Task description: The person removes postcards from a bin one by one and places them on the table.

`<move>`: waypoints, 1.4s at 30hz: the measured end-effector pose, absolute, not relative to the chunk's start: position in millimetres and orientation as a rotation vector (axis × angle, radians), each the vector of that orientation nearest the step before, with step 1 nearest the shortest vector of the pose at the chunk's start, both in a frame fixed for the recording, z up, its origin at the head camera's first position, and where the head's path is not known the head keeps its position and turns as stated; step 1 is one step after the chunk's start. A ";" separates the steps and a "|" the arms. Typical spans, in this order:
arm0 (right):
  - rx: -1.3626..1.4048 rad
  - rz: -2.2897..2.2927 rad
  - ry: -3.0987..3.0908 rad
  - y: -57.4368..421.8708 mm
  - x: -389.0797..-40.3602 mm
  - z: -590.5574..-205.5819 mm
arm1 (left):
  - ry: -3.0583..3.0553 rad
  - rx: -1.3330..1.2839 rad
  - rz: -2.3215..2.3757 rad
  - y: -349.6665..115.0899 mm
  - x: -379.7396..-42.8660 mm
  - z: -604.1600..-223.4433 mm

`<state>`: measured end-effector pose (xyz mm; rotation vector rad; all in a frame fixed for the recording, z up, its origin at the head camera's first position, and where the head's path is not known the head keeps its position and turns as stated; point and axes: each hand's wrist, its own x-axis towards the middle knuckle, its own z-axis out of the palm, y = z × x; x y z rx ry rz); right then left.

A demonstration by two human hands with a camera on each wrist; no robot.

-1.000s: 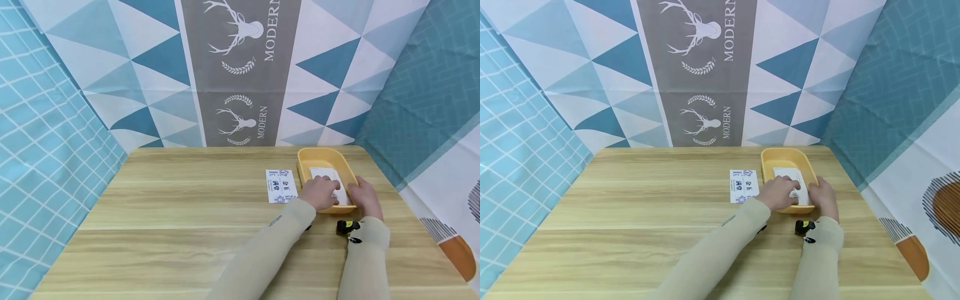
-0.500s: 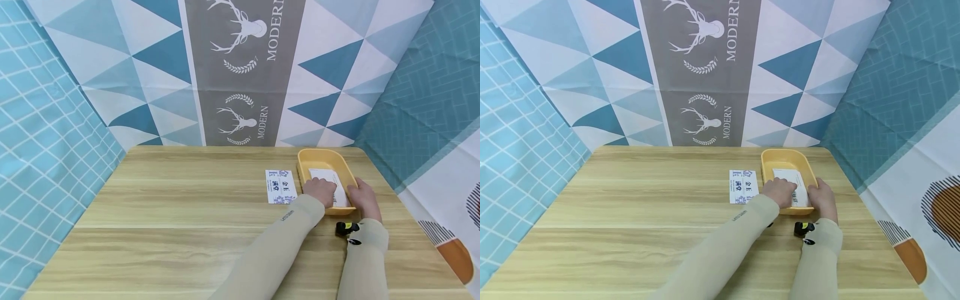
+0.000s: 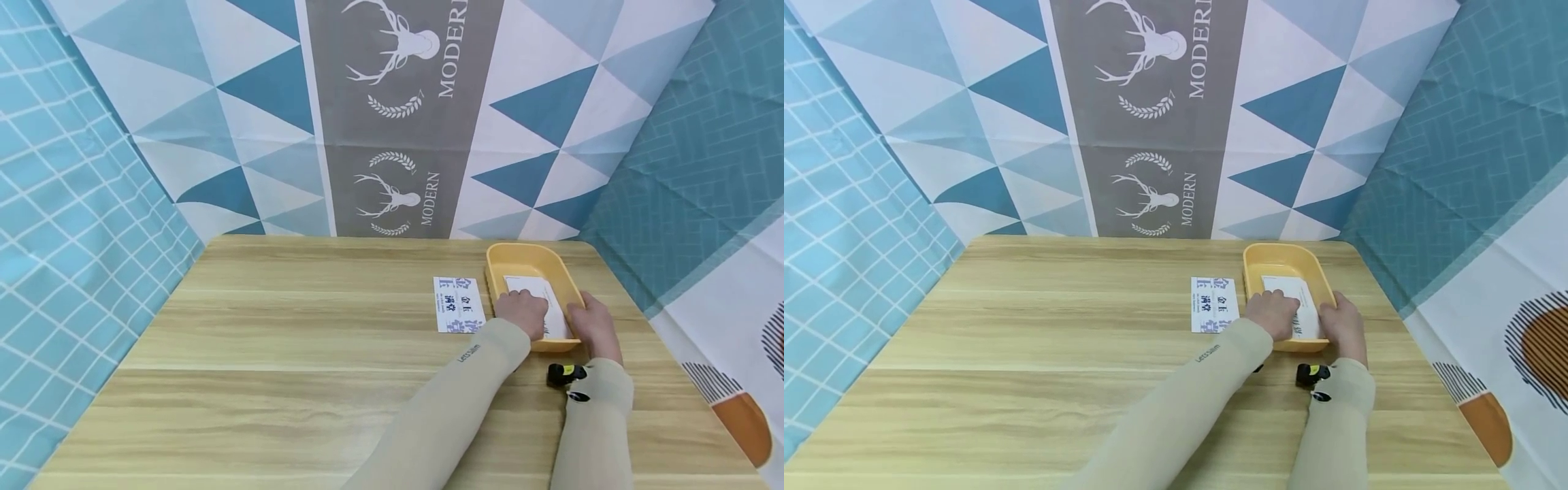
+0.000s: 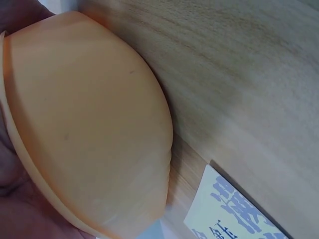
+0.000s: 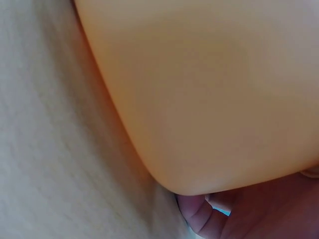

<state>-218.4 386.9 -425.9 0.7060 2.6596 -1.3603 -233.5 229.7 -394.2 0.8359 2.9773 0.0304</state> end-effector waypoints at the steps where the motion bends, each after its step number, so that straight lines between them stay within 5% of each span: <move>1: 0.706 -1.354 2.667 386.6 -218.2 -425.8 | 2.977 0.842 0.029 229.4 -233.4 -394.2; 42: 0.744 -1.394 2.611 389.6 -220.3 -426.7 | 2.978 1.103 0.005 219.2 -244.2 -412.5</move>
